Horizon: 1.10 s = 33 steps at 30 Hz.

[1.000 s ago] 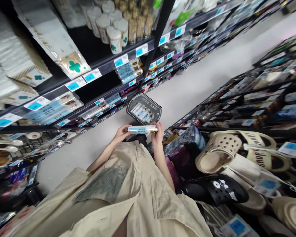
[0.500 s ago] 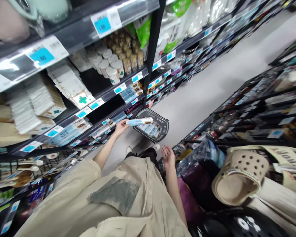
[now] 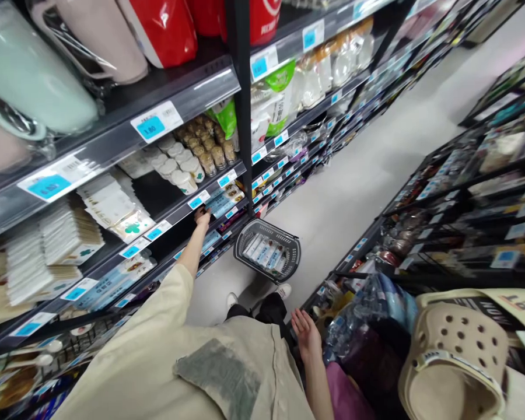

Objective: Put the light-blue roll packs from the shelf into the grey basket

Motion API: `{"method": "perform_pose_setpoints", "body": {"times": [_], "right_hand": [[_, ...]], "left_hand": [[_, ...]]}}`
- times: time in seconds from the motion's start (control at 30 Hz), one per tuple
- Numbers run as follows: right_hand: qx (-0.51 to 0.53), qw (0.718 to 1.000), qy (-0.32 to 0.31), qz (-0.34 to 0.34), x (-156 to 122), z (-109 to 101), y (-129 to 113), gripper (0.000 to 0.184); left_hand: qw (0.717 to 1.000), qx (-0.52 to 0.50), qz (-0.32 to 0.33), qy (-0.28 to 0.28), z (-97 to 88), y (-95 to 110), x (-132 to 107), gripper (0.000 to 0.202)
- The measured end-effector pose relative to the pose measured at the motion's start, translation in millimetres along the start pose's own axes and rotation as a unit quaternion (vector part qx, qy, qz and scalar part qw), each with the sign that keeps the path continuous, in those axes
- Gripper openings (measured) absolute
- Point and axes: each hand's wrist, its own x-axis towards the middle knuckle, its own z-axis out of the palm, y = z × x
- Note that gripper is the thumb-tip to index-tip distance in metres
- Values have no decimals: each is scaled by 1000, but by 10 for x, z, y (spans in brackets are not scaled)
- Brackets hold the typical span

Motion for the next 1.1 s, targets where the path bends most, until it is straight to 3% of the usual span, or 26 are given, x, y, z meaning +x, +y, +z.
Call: {"method": "perform_pose_setpoints", "body": {"times": [0.2, 0.4, 0.53, 0.6, 0.67, 0.7, 0.77, 0.83, 0.93, 1.03, 1.1], "right_hand": [[-9, 1000, 16, 12, -16, 14, -160, 30], [29, 999, 13, 19, 110, 62, -163, 28], [57, 998, 4, 24, 130, 162, -121, 30], [59, 998, 7, 32, 123, 203, -79, 27], [52, 997, 17, 52, 109, 225, -16, 23], [44, 997, 21, 62, 100, 229, 22, 21], [23, 996, 26, 80, 80, 230, 106, 20], [-27, 996, 22, 76, 66, 237, 193, 19], [-116, 992, 9, 54, 112, 290, 298, 18], [-200, 979, -12, 31, 325, 407, 349, 15], [-269, 963, -33, 12, 577, 507, 349, 12]], "left_hand": [[997, 56, -44, 36, 168, 111, 43, 35], [996, 65, -31, 47, 103, 246, -54, 36], [996, 64, 11, 53, -18, 89, -453, 38], [995, 79, 51, -14, -126, -189, -906, 39], [968, 138, 46, -206, -287, -579, -1525, 34], [950, 156, 24, -270, -390, -790, -1868, 27], [919, 188, -21, -345, -638, -1178, -2515, 19], [897, 215, -52, -383, -926, -1463, -2972, 22], [890, 245, -68, -379, -1376, -1681, -3136, 18], [883, 272, -66, -377, -1832, -1808, -2950, 20], [863, 309, -60, -395, -2128, -1926, -2887, 25]]}}
